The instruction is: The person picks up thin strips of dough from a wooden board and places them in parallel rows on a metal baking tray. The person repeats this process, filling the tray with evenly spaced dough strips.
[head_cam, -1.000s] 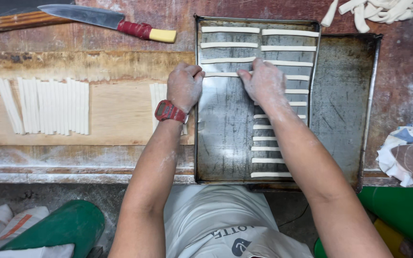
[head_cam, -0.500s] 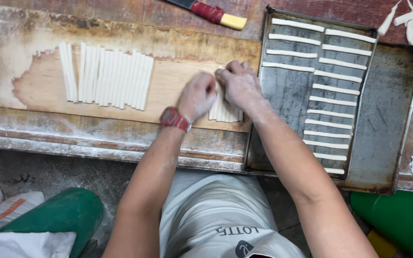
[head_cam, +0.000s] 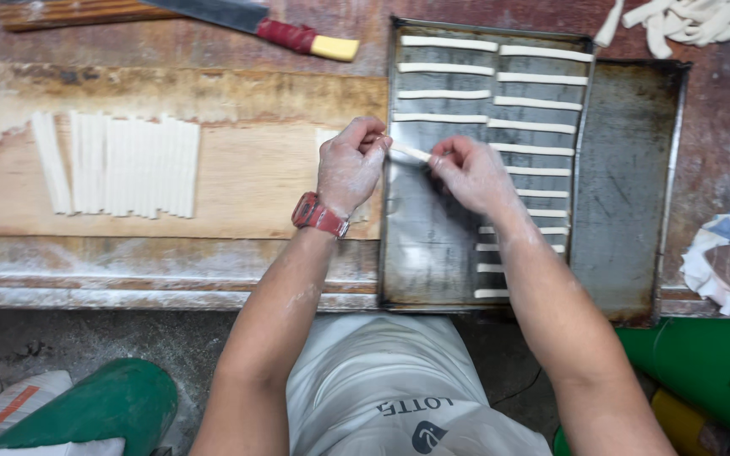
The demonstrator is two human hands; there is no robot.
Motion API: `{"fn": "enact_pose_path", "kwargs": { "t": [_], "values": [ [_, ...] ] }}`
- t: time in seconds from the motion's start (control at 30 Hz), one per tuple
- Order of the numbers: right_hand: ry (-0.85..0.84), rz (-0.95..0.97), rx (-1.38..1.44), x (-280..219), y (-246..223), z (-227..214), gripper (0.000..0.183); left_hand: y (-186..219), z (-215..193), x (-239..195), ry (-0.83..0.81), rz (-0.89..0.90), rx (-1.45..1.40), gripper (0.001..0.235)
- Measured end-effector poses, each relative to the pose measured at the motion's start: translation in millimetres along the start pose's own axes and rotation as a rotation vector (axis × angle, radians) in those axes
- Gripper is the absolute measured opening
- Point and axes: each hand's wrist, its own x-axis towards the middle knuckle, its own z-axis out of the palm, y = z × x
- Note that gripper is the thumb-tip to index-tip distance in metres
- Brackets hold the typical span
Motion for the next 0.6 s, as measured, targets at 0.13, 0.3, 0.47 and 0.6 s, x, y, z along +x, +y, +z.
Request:
{"fn": "enact_pose_path", "kwargs": {
  "t": [0.13,0.3,0.47,0.6],
  "values": [
    [0.154,0.037,-0.728,41,42,-52,0.021,-35,38,17,0.035,0.177,0.692,0.009],
    [0.155,-0.008,-0.993,42,48,-60,0.031,-52,38,22,0.047,0.252,0.898,0.009],
    [0.457,-0.582,-1.140,36,21,-17,0.018,-39,-36,15,0.187,0.210,0.944,0.012],
    [0.149,-0.652,-1.024,49,-19,80,0.019,-43,-89,16,0.100,0.224,1.116,0.017]
  ]
}}
